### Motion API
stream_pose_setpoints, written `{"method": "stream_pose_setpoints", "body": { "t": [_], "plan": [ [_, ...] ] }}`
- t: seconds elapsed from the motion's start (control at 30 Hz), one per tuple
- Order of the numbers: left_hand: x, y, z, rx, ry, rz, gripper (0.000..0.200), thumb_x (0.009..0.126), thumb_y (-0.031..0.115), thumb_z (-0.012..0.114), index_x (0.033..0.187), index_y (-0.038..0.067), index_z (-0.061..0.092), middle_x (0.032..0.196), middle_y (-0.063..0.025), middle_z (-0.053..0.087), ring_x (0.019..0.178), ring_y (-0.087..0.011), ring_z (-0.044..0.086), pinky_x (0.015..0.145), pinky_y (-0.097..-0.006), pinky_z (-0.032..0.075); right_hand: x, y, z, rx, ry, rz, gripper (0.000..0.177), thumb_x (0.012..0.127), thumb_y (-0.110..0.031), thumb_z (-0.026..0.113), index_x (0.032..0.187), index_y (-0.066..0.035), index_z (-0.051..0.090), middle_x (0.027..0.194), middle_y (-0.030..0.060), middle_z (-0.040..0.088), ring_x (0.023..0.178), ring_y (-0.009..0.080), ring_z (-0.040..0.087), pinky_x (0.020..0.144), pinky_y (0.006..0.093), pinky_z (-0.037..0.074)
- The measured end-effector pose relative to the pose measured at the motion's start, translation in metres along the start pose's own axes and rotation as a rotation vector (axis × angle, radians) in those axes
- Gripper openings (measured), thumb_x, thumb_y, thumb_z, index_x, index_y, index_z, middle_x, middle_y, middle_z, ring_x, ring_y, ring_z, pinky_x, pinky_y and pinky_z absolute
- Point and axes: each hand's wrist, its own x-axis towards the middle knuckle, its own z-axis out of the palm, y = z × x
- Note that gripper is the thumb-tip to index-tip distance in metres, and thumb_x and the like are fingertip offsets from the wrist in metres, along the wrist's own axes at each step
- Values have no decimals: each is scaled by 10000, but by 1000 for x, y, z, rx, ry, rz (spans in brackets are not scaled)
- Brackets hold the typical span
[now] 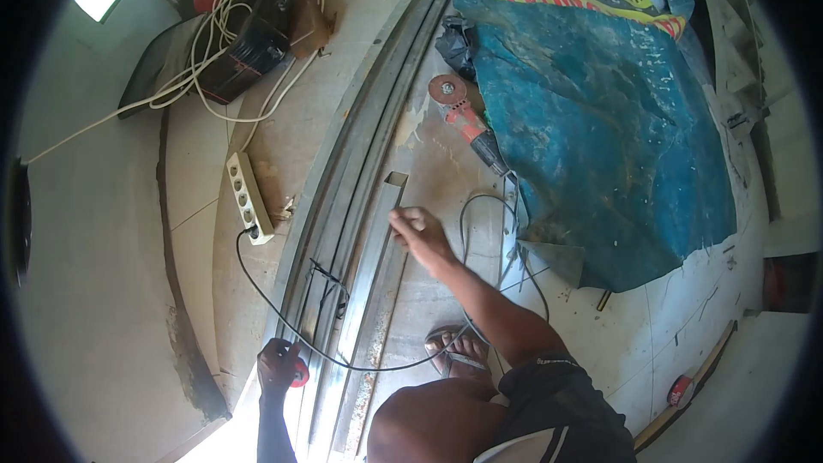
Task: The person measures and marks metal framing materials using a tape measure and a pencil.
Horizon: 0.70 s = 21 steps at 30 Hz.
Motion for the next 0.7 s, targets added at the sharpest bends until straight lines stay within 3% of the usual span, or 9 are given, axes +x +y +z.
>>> {"method": "stream_pose_setpoints", "body": {
  "t": [0.07, 0.13, 0.17, 0.27, 0.33, 0.37, 0.47, 0.53, 0.7],
  "plan": [
    [11, 4, 11, -34, 0, -10, 261, 827, 242, 778, 877, 10, 669, 721, -156, 667, 633, -313, 656, 609, -400, 503, -8, 9, 31, 86, 51, 44, 644, 842, -575, 751, 1145, -32, 586, 906, 60, 631, 788, 156, 631, 769, 267, 549],
    [16, 3, 24, -71, 4, -11, 265, 832, 241, 780, 873, 6, 663, 715, -157, 663, 627, -310, 651, 600, -399, 496, 1, 41, 36, -49, -75, 55, 581, 901, -563, 688, 1127, -44, 557, 944, 56, 665, 862, 181, 663, 755, 327, 559],
    [16, 0, 29, -78, 18, -20, 276, 836, 249, 781, 875, 5, 657, 709, -158, 659, 615, -311, 644, 587, -403, 487, -8, 26, 49, 200, -145, -59, 524, 884, -469, 754, 1099, -44, 535, 945, 70, 659, 844, 172, 663, 774, 346, 588],
    [14, 2, 38, -108, 42, -91, 299, 843, 268, 780, 884, 8, 640, 694, -147, 637, 606, -311, 616, 582, -430, 473, -13, 24, 64, 378, -79, 30, 474, 849, -358, 818, 1087, -59, 538, 935, 58, 652, 824, 154, 661, 784, 349, 605],
    [9, -10, 53, 90, 264, -5, 282, 844, 270, 774, 889, 25, 643, 750, -130, 631, 724, -311, 615, 671, -438, 483, -16, 23, 64, 422, -67, 89, 449, 829, -289, 844, 1090, -67, 554, 915, 44, 640, 805, 142, 659, 781, 337, 603],
    [4, 11, 50, 243, 329, 50, 188, 866, 213, 731, 925, 52, 654, 872, -111, 637, 895, -315, 596, 796, -451, 466, -17, 23, 65, 434, -54, 162, 433, 827, -286, 846, 1080, -69, 571, 903, 39, 630, 792, 143, 655, 774, 334, 600],
    [-10, 40, 48, 203, 523, 233, 114, 881, 134, 671, 968, 64, 646, 965, -100, 635, 992, -314, 569, 853, -457, 436, -17, 27, 68, 559, -65, 271, 337, 829, -243, 838, 1025, -71, 624, 835, 28, 609, 730, 136, 625, 694, 321, 569],
    [-30, 44, 47, 178, 420, 217, 137, 889, 81, 627, 1021, 47, 635, 949, -109, 635, 931, -321, 573, 837, -428, 445, -11, 31, 70, 628, -112, 320, 285, 819, -233, 825, 970, -92, 629, 761, 14, 601, 659, 134, 598, 594, 306, 500],
    [-87, 38, 47, -438, -75, 18, 479, 913, 362, 726, 1191, -16, 628, 954, -149, 693, 785, -214, 669, 640, -356, 502, -8, 38, 66, 790, -255, 276, 229, 866, -300, 715, 924, -101, 620, 712, 2, 551, 614, 142, 538, 584, 322, 459]
  ]
}}
